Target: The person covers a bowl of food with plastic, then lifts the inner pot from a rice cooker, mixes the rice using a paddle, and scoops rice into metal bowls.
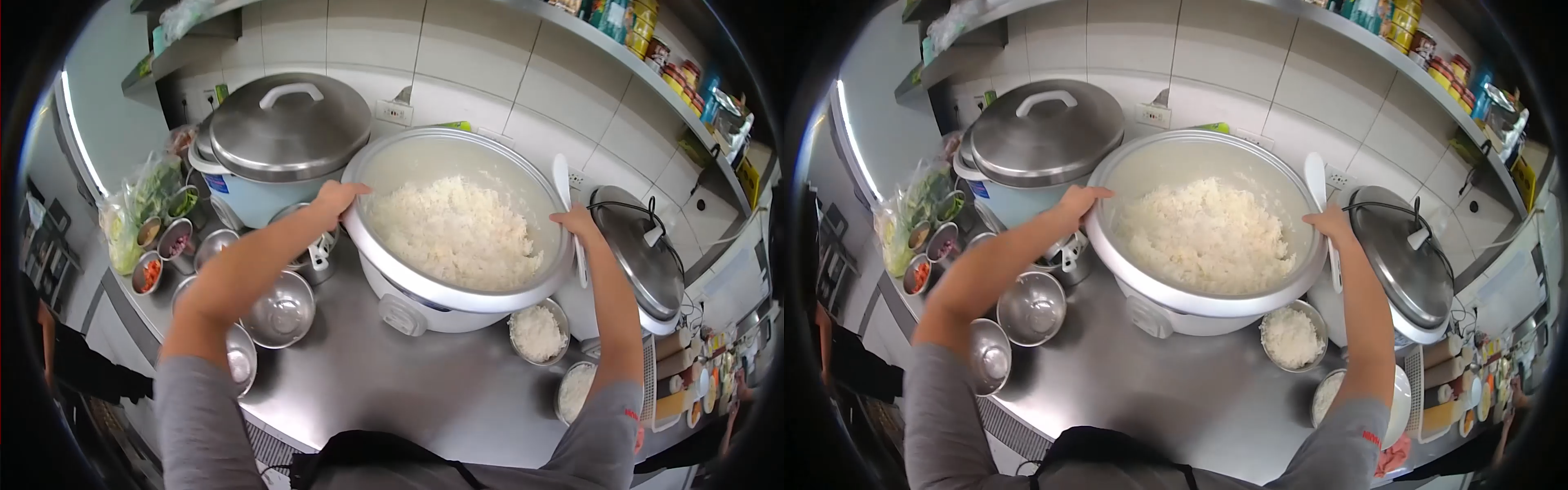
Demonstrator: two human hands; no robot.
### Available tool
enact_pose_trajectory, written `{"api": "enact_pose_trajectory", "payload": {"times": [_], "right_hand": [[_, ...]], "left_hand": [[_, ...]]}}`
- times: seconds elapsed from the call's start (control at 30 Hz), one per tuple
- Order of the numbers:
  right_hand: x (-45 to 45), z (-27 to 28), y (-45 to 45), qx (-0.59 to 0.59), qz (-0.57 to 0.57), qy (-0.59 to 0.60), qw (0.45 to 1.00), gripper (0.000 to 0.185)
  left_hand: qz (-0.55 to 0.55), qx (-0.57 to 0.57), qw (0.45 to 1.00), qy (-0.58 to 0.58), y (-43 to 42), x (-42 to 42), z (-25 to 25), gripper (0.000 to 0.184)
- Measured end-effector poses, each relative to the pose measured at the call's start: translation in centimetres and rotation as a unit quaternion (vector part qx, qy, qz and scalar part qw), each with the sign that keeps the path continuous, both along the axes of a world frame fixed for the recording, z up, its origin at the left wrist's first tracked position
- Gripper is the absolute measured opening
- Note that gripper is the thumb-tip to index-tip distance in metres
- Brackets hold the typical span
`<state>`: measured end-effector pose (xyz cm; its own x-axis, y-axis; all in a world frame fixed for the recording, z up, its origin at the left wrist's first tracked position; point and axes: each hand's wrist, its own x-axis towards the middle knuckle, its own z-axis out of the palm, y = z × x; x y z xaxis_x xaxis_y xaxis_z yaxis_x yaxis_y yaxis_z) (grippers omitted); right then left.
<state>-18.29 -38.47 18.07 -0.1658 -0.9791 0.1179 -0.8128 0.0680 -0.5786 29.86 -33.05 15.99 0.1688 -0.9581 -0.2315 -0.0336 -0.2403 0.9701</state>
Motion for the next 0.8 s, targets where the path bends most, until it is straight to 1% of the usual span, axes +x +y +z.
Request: {"api": "enact_pose_trajectory", "payload": {"times": [0.03,0.07,0.1,0.13,0.17,0.2,0.23,0.3,0.37,0.4,0.43,0.47,0.53,0.57,0.6,0.63,0.7,0.8], "right_hand": [[0.4,0.1,0.4,0.004,0.004,0.004,1.0,0.04],[0.7,0.5,1.1,-0.014,-0.001,-0.052,0.999,0.039],[1.1,1.1,2.0,-0.032,-0.009,-0.111,0.993,0.038],[1.2,1.9,2.4,-0.033,-0.01,-0.118,0.992,0.038],[1.1,2.8,2.8,-0.044,-0.011,-0.148,0.988,0.036],[1.0,3.8,3.2,-0.055,-0.012,-0.177,0.983,0.035],[0.8,4.9,3.4,-0.054,-0.014,-0.18,0.982,0.035],[0.1,7.5,3.7,-0.061,-0.011,-0.176,0.982,0.026],[0.0,10.0,4.8,-0.077,-0.021,-0.148,0.986,0.025],[0.3,11.3,6.0,-0.077,-0.022,-0.148,0.986,0.025],[0.7,12.5,7.4,-0.09,-0.006,-0.175,0.98,0.026],[0.9,13.6,9.0,-0.104,0.009,-0.203,0.974,0.028],[0.9,15.6,11.8,-0.113,0.004,-0.215,0.97,0.027],[1.0,16.5,13.4,-0.116,0.0,-0.225,0.967,0.027],[0.9,17.2,15.1,-0.117,0.0,-0.223,0.968,0.027],[0.6,17.7,16.8,-0.108,0.029,-0.268,0.957,0.025],[1.3,18.3,21.3,-0.096,0.075,-0.351,0.929,0.022],[2.1,17.5,28.3,-0.129,0.049,-0.35,0.926,0.02]], "left_hand": [[-0.004,0.024,0.999,-0.022,-0.1,0.3,0.4,0.045],[0.0,0.024,0.999,-0.024,0.0,0.1,0.8,0.045],[0.035,0.019,0.997,-0.064,1.0,-0.7,2.2,0.044],[0.068,0.013,0.992,-0.103,1.6,-1.3,3.3,0.044],[0.067,0.014,0.992,-0.109,1.7,-1.4,4.0,0.044],[0.047,0.002,0.996,-0.071,1.6,-1.3,4.8,0.043],[0.026,-0.01,0.999,-0.033,1.2,-1.0,5.4,0.043],[0.004,-0.051,0.999,0.005,-0.3,-0.3,6.7,0.043],[-0.02,-0.103,0.994,0.015,-1.7,0.6,8.6,0.041],[-0.017,-0.082,0.995,0.06,1.0,-0.9,11.7,0.038],[-0.002,-0.096,0.995,0.038,2.0,-1.1,13.4,0.037],[-0.028,-0.116,0.99,0.071,4.2,-1.8,15.4,0.037],[-0.046,-0.147,0.988,0.03,5.9,-1.1,18.4,0.037],[-0.048,-0.149,0.987,0.031,7.4,-0.9,19.3,0.037],[-0.039,-0.17,0.984,0.022,10.0,-1.3,20.8,0.037],[-0.028,-0.189,0.981,0.013,12.7,-1.4,21.8,0.037],[-0.042,-0.188,0.981,0.034,17.6,-1.1,22.6,0.037],[-0.081,-0.202,0.973,0.072,22.1,0.9,21.7,0.038]]}}
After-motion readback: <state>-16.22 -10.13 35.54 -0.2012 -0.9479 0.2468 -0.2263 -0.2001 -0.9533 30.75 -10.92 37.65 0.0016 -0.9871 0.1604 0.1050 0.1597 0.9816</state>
